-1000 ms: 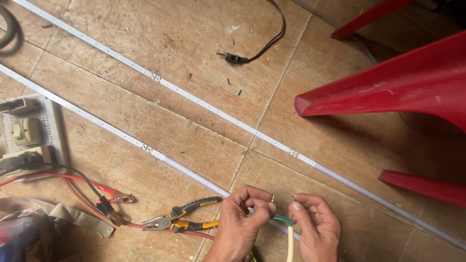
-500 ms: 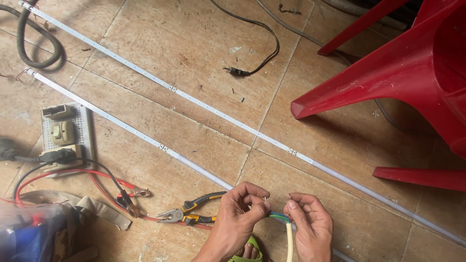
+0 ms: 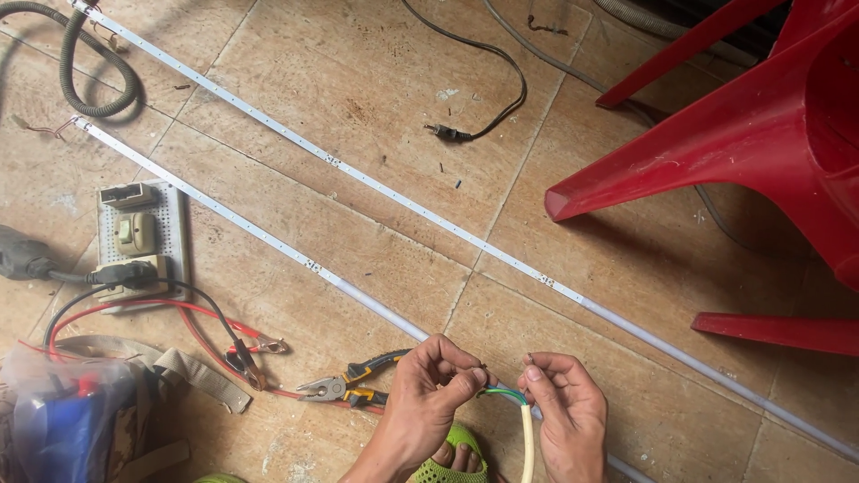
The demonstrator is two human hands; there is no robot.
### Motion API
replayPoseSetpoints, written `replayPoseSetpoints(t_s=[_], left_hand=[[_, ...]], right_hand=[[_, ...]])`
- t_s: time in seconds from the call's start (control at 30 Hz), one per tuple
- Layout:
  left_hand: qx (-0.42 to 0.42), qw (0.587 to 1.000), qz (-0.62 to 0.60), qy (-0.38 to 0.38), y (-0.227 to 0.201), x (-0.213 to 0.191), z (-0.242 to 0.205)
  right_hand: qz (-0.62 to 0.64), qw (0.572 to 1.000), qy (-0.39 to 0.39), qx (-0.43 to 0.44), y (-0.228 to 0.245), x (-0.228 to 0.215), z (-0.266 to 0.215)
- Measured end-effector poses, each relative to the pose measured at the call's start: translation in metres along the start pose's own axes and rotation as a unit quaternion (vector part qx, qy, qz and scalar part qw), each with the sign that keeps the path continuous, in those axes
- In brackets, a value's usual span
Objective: Finalizing the wiring for LED strips by connecting electrical wires and inspecting the connections.
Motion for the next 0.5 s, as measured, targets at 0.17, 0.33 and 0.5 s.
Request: replayPoseSetpoints(t_s=[0.17, 0.33, 0.5], left_hand=[[-0.002, 1.000, -0.008, 0.011, 0.006, 0.001, 0.003], [-0.013, 1.000, -0.015, -0.003, 0.010, 0.002, 0.004], [-0.029, 0.997, -0.061, -0.023, 0.011, 0.009, 0.005]], right_hand=[[-0.004, 1.000, 0.000, -0.003, -0.002, -0.001, -0.001], [0.010, 1.000, 0.000, 0.002, -0.003, -0.002, -0.002], [-0.009, 1.000, 0.005, 0.006, 0.000, 0.001, -0.001]])
Point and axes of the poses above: each hand's wrist, its own z-axis towards the middle knuckle, its own x-axis out of the palm, y = z × x, the point moved 5 cm from there along z, towards the middle knuckle, and after that the axes turned 2 degrees about -x, right-handed, at the moved point
